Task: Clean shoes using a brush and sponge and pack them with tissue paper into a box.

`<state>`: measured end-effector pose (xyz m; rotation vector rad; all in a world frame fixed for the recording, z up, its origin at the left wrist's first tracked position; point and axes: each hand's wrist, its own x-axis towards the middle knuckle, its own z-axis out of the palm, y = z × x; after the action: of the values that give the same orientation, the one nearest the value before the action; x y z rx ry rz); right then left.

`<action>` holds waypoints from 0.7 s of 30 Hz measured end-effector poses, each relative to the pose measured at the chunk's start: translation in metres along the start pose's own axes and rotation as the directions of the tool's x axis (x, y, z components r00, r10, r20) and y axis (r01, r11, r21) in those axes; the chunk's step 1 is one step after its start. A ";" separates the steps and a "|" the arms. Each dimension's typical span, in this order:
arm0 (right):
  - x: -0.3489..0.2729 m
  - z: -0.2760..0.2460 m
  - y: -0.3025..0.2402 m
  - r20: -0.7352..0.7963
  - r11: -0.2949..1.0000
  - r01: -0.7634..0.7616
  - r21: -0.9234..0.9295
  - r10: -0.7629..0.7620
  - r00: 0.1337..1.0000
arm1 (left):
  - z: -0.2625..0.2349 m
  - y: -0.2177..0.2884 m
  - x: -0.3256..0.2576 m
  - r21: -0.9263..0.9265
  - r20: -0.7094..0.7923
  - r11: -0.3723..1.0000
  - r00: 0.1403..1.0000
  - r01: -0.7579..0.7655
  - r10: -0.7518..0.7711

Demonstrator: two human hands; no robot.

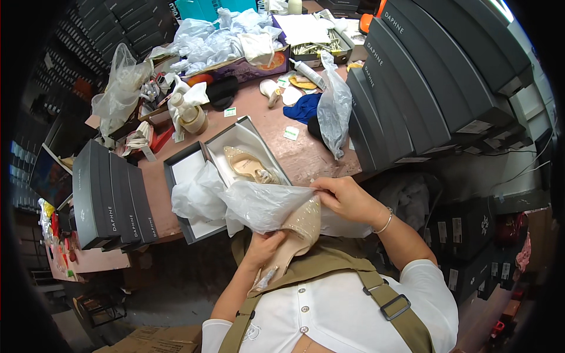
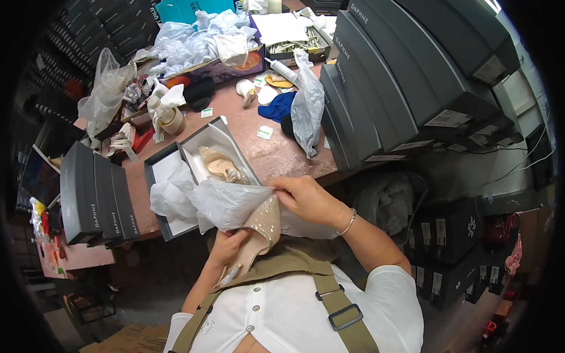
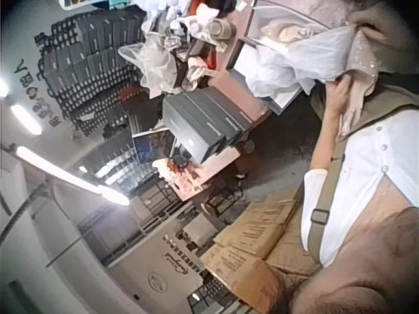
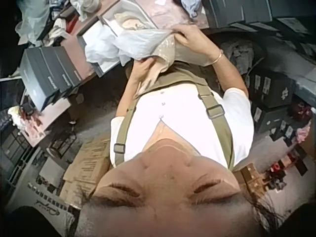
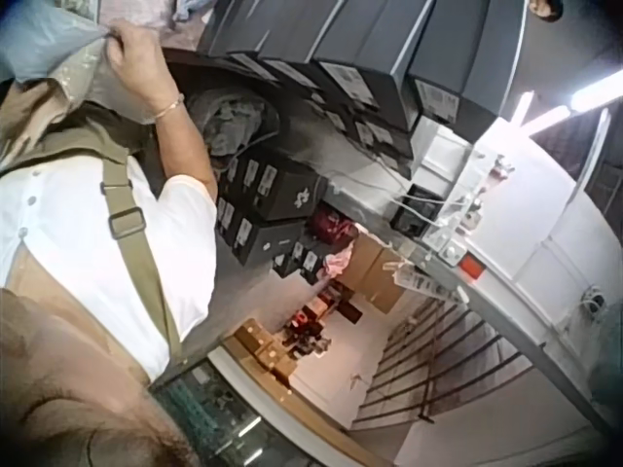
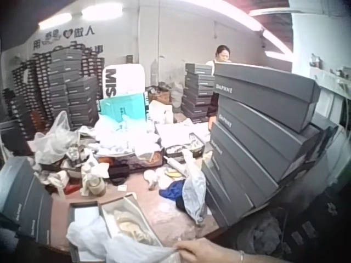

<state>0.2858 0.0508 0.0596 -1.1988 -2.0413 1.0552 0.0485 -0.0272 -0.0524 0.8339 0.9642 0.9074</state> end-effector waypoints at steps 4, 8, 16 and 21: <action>0.000 -0.002 -0.003 0.071 0.992 -0.050 0.114 0.042 0.997 | -0.010 0.006 -0.006 0.166 -0.053 0.974 0.985 -0.156 0.167; 0.002 -0.007 -0.011 0.154 0.948 -0.132 0.289 0.090 0.984 | -0.007 0.036 -0.019 0.382 -0.055 0.900 0.967 -0.209 0.248; -0.001 -0.011 -0.013 0.164 0.942 -0.086 0.326 0.034 0.986 | 0.005 0.060 -0.028 0.454 -0.061 0.843 0.934 -0.288 0.352; -0.003 -0.010 -0.007 0.140 0.949 -0.055 0.310 0.011 0.990 | 0.002 0.059 -0.029 0.568 -0.017 0.756 0.914 -0.325 0.406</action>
<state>0.2915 0.0499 0.0711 -1.0230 -1.8651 1.4508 0.0270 -0.0312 0.0101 1.5198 1.2406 1.0448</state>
